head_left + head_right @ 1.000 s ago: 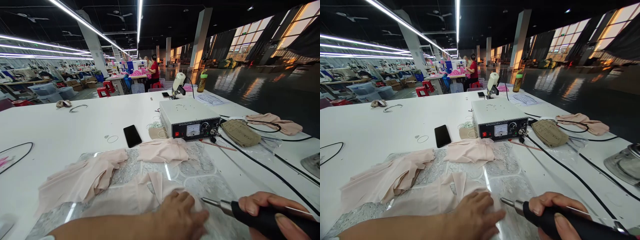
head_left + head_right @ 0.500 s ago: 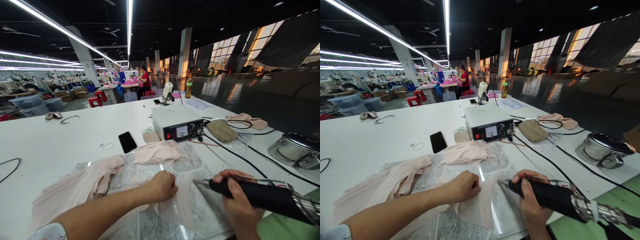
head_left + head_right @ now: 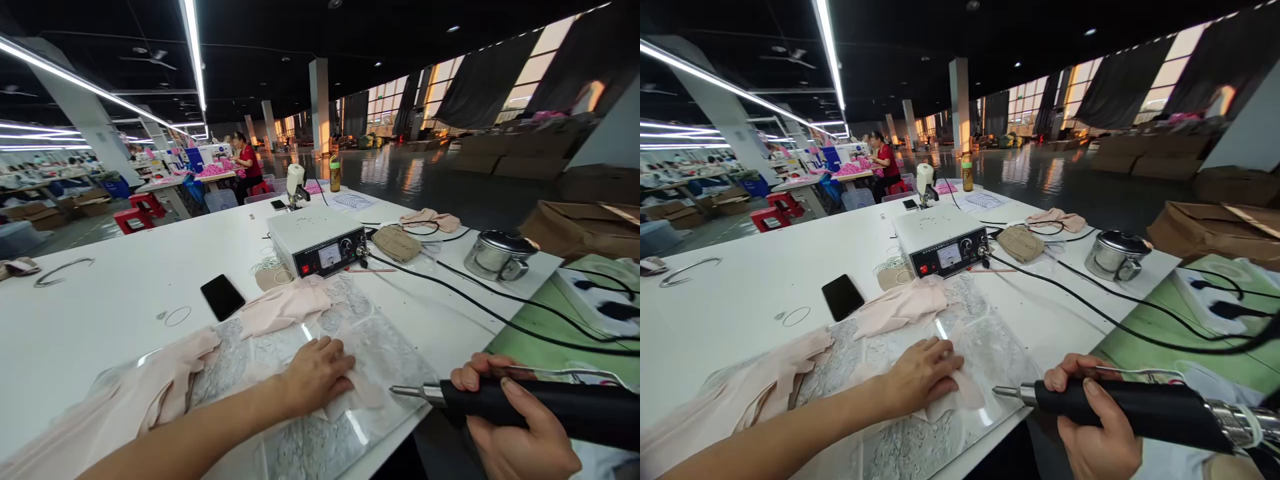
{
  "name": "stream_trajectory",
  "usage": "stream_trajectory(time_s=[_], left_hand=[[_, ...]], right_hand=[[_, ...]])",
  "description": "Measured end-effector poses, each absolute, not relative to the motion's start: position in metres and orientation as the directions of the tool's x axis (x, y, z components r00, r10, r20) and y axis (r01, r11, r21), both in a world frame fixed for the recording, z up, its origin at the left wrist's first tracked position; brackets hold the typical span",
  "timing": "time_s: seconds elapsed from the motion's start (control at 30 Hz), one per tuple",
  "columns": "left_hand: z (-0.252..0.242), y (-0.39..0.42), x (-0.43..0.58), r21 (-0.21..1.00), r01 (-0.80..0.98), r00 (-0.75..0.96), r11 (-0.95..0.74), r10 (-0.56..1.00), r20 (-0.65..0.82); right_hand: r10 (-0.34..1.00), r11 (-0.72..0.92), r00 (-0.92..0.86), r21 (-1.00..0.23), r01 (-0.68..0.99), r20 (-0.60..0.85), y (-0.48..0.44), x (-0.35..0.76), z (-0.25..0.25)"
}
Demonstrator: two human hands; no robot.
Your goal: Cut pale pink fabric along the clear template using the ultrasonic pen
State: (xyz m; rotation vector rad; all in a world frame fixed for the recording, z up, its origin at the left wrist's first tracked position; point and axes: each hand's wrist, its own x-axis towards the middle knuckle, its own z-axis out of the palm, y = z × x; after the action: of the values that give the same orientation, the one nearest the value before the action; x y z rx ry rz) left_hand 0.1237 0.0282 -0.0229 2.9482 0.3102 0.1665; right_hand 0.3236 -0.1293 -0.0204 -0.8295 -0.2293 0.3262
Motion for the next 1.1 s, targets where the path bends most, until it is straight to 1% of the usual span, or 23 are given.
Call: stream_trajectory(time_s=[0.13,0.3,0.47,0.6,0.87,1.0,1.1], left_hand=[[-0.016,0.029,0.139,0.242,0.162,0.975,-0.957,0.193,0.107],[-0.012,0.034,0.155,0.350,0.092,0.992,-0.932,0.117,0.052],[-0.015,0.038,0.161,0.434,0.092,0.993,-0.896,0.114,0.025],[-0.016,0.037,0.161,0.476,0.086,0.993,-0.875,0.111,0.025],[-0.018,0.038,0.160,0.497,0.064,0.993,-0.865,0.104,0.052],[-0.019,0.039,0.159,0.474,0.040,0.993,-0.880,0.086,0.076],[-0.021,0.039,0.158,0.436,0.015,0.993,-0.900,0.066,0.101]], right_hand=[[0.338,0.652,0.939,-0.736,-0.183,0.066,-0.140,0.318,-0.025],[0.339,0.650,0.938,-0.739,-0.176,0.074,-0.142,0.308,-0.027],[0.311,0.656,0.946,-0.742,-0.140,0.096,-0.143,0.304,-0.028],[0.288,0.660,0.951,-0.743,-0.110,0.114,-0.143,0.300,-0.028],[0.260,0.658,0.957,-0.749,-0.077,0.129,-0.141,0.295,-0.025],[0.265,0.658,0.957,-0.748,-0.087,0.122,-0.139,0.294,-0.022],[0.273,0.659,0.954,-0.747,-0.093,0.122,-0.139,0.294,-0.021]])
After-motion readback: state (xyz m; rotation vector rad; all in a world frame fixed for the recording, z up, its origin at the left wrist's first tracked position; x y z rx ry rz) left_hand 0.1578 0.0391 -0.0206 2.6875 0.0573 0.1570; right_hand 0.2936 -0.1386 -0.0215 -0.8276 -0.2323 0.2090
